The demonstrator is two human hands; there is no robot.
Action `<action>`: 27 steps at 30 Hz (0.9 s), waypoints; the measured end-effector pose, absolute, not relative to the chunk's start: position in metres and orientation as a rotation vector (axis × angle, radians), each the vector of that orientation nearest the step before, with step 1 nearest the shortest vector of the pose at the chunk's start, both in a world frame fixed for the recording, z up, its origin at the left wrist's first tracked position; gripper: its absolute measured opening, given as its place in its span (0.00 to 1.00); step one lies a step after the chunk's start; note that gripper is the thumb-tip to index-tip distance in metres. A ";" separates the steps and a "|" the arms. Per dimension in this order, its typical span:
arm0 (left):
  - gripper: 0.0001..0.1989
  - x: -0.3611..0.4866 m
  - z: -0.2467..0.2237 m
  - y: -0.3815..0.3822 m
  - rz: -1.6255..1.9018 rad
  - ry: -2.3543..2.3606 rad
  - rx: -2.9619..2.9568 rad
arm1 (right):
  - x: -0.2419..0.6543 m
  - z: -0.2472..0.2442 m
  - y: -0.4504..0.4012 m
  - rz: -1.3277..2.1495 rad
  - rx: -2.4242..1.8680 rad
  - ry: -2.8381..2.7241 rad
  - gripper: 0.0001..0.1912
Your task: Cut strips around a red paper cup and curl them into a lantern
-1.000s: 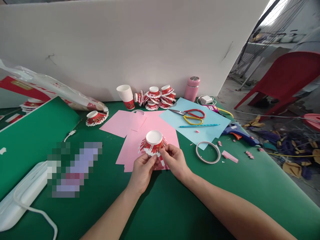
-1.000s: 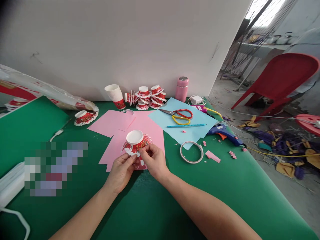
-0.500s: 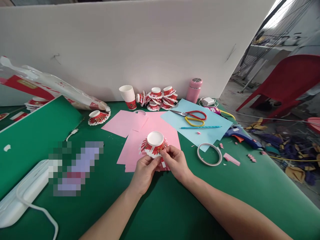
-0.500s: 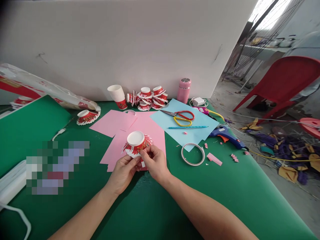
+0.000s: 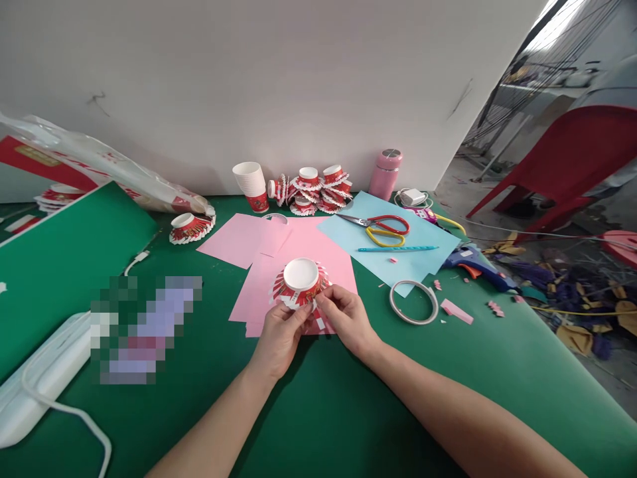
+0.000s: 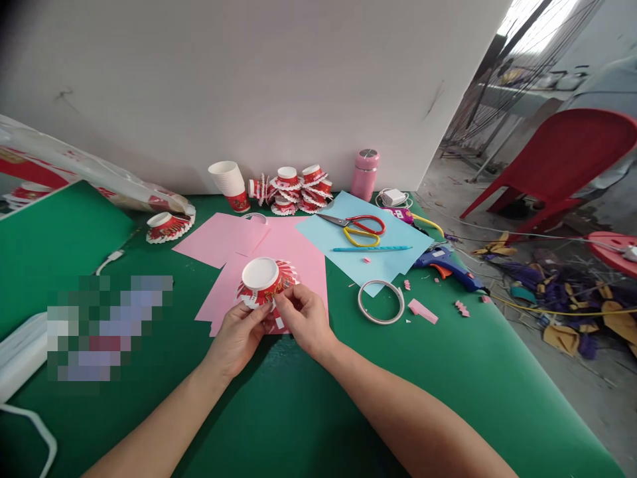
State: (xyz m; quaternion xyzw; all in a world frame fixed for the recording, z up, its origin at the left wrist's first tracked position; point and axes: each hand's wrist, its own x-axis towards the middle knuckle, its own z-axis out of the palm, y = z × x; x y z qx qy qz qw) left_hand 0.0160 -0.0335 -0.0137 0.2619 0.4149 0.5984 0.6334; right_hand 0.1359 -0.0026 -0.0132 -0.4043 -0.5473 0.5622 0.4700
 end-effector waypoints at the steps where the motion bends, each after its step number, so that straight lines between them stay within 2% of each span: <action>1: 0.09 0.015 -0.012 -0.033 1.384 0.949 0.569 | 0.137 -0.012 -0.003 1.329 -1.000 -1.363 0.12; 5: 0.06 0.009 -0.006 -0.029 1.427 0.923 0.457 | 0.141 -0.010 -0.001 1.060 -1.007 -1.448 0.09; 9: 0.08 0.003 -0.002 -0.026 1.427 0.882 0.410 | 0.145 -0.014 0.002 0.801 -0.946 -1.624 0.02; 12: 0.10 0.001 -0.001 -0.025 1.439 0.875 0.400 | 0.147 -0.018 0.006 0.582 -0.914 -1.800 0.09; 15: 0.08 0.000 -0.002 -0.024 1.456 0.866 0.393 | 0.147 -0.021 0.009 0.341 -0.838 -1.926 0.16; 20: 0.10 0.001 -0.002 -0.024 1.477 0.823 0.375 | 0.147 -0.021 0.010 0.174 -0.746 -2.020 0.20; 27: 0.09 0.004 -0.005 -0.025 1.424 0.839 0.417 | 0.149 -0.016 0.008 0.144 -0.664 -1.983 0.08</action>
